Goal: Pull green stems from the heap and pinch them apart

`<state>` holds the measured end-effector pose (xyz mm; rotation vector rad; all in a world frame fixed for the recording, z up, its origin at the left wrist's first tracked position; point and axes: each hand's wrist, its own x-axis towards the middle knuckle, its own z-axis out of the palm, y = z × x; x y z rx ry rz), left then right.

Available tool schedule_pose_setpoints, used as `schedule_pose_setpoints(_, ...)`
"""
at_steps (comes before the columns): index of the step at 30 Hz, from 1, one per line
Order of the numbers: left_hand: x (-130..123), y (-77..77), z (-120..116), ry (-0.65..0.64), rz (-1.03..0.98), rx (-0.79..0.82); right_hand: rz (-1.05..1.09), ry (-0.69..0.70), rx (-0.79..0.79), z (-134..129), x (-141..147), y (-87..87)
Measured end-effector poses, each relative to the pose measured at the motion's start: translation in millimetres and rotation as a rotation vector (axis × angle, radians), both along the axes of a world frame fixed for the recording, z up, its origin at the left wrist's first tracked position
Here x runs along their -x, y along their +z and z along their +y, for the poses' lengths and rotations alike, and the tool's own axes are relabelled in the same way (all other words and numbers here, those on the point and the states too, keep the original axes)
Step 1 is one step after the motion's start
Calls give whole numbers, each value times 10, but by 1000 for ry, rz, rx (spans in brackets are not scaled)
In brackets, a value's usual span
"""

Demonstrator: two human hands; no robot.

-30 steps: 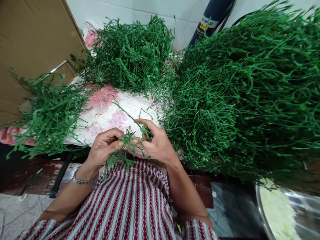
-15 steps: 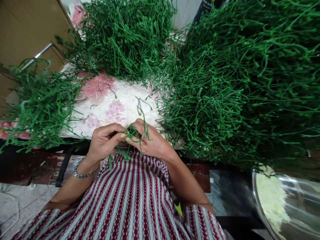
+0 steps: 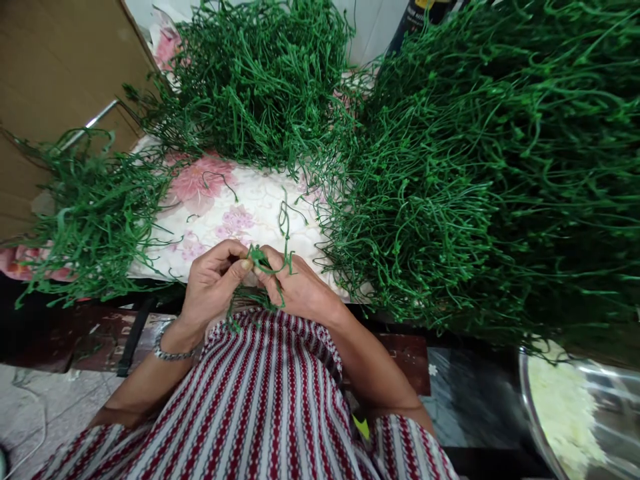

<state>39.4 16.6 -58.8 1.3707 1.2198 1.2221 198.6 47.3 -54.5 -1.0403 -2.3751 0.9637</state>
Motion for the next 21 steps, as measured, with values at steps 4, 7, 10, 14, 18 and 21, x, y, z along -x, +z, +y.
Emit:
schedule_pose_setpoints(4,118,50,17,-128,233,-61,-56,50,23,-1,23,62)
schedule_pose_setpoints(7,220,80,-12,-294,296,-172,-120,103,4,-59,25,134)
schedule_pose_setpoints(10,288,121,-100,-379,287,-292,-150,233,-86,-137,-9,197)
schedule_pose_setpoints(14,304,168,-227,-390,256,-365,-93,385,-51,-201,-74,264)
schedule_pose_setpoints(18,311,176,-285,-380,293,-407,-82,412,7,-217,-132,292)
schedule_pose_setpoints(21,340,196,-283,-361,341,-440,-90,458,21,-207,-181,295)
